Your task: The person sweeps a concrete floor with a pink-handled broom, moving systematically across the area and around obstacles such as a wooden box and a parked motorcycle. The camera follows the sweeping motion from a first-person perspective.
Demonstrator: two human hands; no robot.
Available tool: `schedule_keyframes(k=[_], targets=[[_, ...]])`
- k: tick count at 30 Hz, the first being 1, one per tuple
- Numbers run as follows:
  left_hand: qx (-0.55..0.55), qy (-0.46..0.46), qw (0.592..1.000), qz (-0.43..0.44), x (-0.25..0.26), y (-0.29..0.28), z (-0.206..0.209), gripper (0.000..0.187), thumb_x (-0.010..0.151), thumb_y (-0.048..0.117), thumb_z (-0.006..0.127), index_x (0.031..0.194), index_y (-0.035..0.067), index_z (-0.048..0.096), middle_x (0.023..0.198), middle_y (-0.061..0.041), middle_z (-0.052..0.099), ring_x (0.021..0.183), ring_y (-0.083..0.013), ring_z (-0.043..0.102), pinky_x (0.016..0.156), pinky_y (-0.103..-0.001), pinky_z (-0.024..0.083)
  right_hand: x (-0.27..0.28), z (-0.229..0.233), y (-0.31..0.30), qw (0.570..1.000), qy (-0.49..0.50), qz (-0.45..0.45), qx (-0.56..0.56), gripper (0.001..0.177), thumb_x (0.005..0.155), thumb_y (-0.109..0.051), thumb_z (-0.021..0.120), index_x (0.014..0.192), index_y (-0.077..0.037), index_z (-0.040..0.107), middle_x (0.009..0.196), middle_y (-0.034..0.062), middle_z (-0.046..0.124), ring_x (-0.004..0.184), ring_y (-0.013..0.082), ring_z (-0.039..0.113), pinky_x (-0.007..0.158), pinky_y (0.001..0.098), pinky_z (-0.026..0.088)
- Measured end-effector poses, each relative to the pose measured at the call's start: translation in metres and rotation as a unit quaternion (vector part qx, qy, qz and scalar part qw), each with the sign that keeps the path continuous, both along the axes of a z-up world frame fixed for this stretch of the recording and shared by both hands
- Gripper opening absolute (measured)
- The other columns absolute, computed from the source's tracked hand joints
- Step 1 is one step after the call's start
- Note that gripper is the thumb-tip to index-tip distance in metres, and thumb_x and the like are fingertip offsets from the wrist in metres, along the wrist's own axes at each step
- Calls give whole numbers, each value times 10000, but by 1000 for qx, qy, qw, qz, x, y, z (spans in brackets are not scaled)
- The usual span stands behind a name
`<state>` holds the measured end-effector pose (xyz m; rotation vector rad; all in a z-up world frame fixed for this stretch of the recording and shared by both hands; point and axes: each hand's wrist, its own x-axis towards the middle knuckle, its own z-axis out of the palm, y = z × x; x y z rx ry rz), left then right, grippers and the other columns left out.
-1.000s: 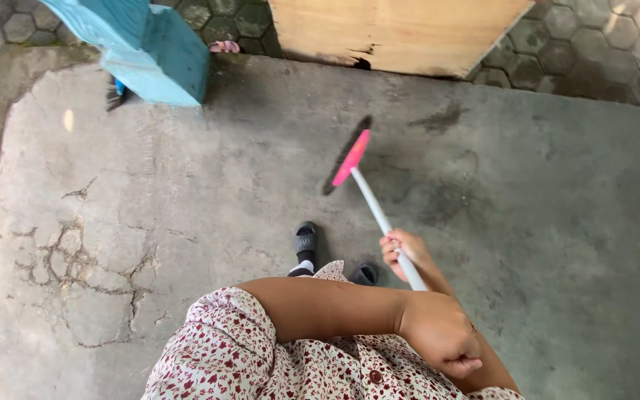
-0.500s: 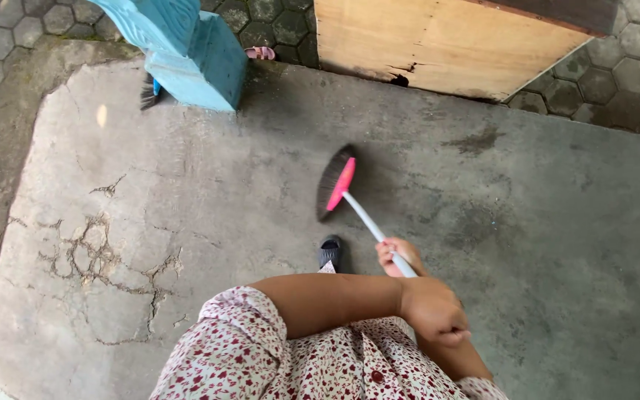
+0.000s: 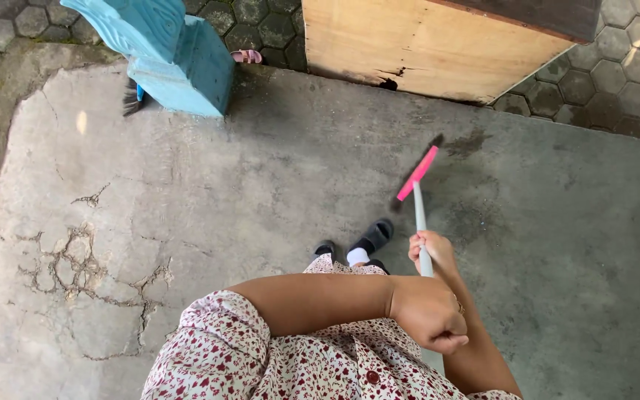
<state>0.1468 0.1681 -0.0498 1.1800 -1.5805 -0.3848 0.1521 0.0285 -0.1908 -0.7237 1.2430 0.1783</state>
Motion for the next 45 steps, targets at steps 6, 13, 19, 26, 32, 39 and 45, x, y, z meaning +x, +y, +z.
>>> schedule_keyframes(k=[6,13,19,26,32,39,45], targets=[[62,-13,998,-9,23,-21,11,431,915,310,452,545,110,546,520,-108,608,431,-351,498,480,-466,369,51,-40,16,982,-94,36,157,86,1003,-58,480,1065,-75,421,745,-3,456,493,-1,413,381,160,318],[281,-65,957,10,96,-76,-3,450,934,396,427,716,100,686,679,-87,727,569,-353,646,532,-492,456,120,-81,13,931,-55,11,362,98,1038,-117,466,1081,-39,424,822,4,456,516,-37,416,369,112,336],[246,-52,968,-19,100,-161,-34,421,905,404,430,700,110,650,699,-93,716,627,-399,647,533,-531,446,103,-118,-84,936,-39,-40,348,121,1004,-66,422,1124,-47,425,715,-34,419,481,-15,378,376,140,324],[72,30,993,-85,73,-244,-24,395,887,395,419,636,123,556,607,-97,656,552,-367,616,520,-491,457,60,-59,-204,988,38,-56,138,192,1011,-43,462,1191,16,430,784,23,490,488,-5,412,358,134,347],[3,72,989,-131,123,-242,-1,411,900,298,394,528,121,402,456,-44,479,413,-256,401,459,-410,323,104,39,-210,994,82,-68,-13,42,979,-43,507,995,-39,469,752,19,445,559,11,394,454,142,330],[102,-20,982,-158,179,-217,60,386,852,345,416,538,132,484,510,-99,597,477,-357,557,499,-483,418,142,-8,-196,976,-16,-75,202,105,974,-162,517,957,-73,464,683,-101,440,514,-56,430,406,133,359],[266,-122,940,-177,242,-191,37,338,845,419,377,677,221,592,737,-9,753,644,-311,676,582,-445,497,238,-37,-111,954,-57,-83,284,149,980,-38,479,1111,-93,434,823,-15,438,534,-56,398,376,119,280]])
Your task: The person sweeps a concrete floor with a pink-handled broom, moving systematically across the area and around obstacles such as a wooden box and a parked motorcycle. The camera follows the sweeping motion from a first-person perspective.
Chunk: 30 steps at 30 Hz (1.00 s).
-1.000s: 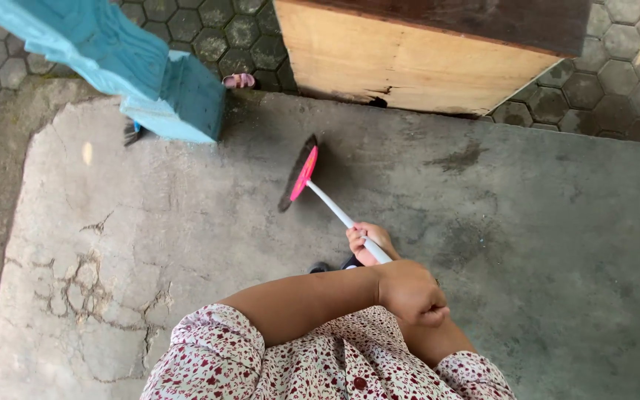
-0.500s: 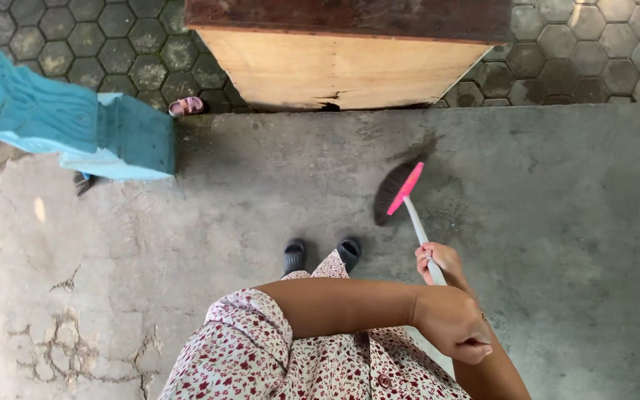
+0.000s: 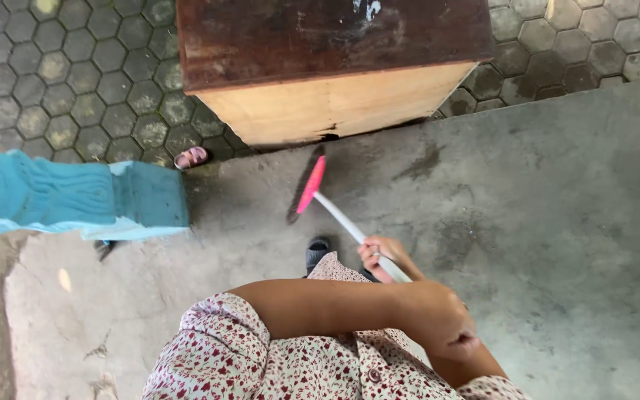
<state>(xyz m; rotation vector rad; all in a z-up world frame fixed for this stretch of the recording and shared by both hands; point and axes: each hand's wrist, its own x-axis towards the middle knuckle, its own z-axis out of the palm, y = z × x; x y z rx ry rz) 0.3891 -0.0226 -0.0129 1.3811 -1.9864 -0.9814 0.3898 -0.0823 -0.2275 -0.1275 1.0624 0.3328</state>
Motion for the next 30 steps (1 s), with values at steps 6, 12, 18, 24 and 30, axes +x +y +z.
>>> schedule_keyframes(k=[6,12,18,24,30], targets=[[7,-47,999,26,34,21,-86,338,879,421,446,760,226,695,784,16,747,738,-295,685,587,-434,495,55,-44,40,999,-10,-19,43,192,986,-12,425,1177,-28,429,770,7,444,498,-9,402,356,128,341],[-81,21,996,-28,6,10,-111,261,839,393,489,680,229,615,700,-5,712,642,-283,651,556,-427,480,-8,-106,-6,973,-79,-181,117,158,991,-81,505,1119,-43,422,778,-39,464,500,-18,444,382,140,382],[-141,121,981,-58,-29,-36,-98,197,749,302,556,583,199,526,554,-17,615,487,-273,551,520,-413,445,-79,-94,-85,981,-33,-193,0,94,1021,-170,494,967,-96,474,699,-93,450,469,-44,419,371,114,370],[-163,129,974,-93,-19,-76,-78,287,824,299,509,589,149,577,541,-43,625,486,-299,578,497,-444,426,-96,-83,-137,979,31,-186,-74,78,987,-144,490,954,-76,476,712,-77,456,489,-57,386,400,113,345],[-133,108,973,-154,-29,-115,-43,253,759,335,507,577,178,588,569,-40,654,501,-307,585,512,-440,437,-84,-62,-166,977,-12,-212,-31,105,954,-203,496,904,-113,475,643,-138,376,488,-60,365,401,138,341]])
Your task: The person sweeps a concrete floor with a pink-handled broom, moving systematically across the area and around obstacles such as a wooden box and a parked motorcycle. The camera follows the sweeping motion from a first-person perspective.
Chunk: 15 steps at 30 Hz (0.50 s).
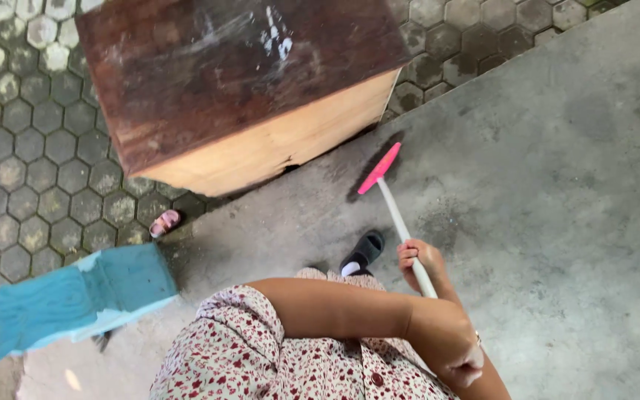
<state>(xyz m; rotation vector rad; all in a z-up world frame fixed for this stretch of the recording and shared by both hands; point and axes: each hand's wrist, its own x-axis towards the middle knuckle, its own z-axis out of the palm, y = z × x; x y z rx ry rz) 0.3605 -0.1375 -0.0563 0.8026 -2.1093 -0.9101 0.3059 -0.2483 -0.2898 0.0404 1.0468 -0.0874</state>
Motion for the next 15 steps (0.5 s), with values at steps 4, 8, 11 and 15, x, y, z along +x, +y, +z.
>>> schedule_keyframes(k=[4,8,11,15], targets=[[14,-33,999,-6,-2,-55,-22,255,725,297,473,527,156,551,537,-53,614,492,-331,541,522,-474,431,28,-12,-33,990,-91,-52,92,157,975,-202,516,883,-82,476,574,-163,332,440,-55,361,382,121,331],[-31,-4,999,33,-8,-104,-59,235,734,276,507,519,190,470,479,-34,511,415,-313,427,433,-447,333,23,-32,-65,969,-131,-156,137,110,1007,-128,497,917,-81,455,726,-81,406,463,-61,357,379,118,370],[-15,48,998,-23,-41,-122,-74,174,719,265,517,565,217,452,531,28,533,453,-261,436,485,-422,362,-17,-40,-81,976,-38,-198,77,61,999,-89,490,1008,-40,455,791,-17,460,477,-57,385,365,102,323],[49,25,992,-112,-69,-134,-49,280,817,322,491,604,190,617,597,-34,654,508,-326,571,532,-459,430,-75,-19,-91,977,48,-206,26,69,1026,-117,464,1008,-51,453,801,8,494,462,-53,357,365,102,330]])
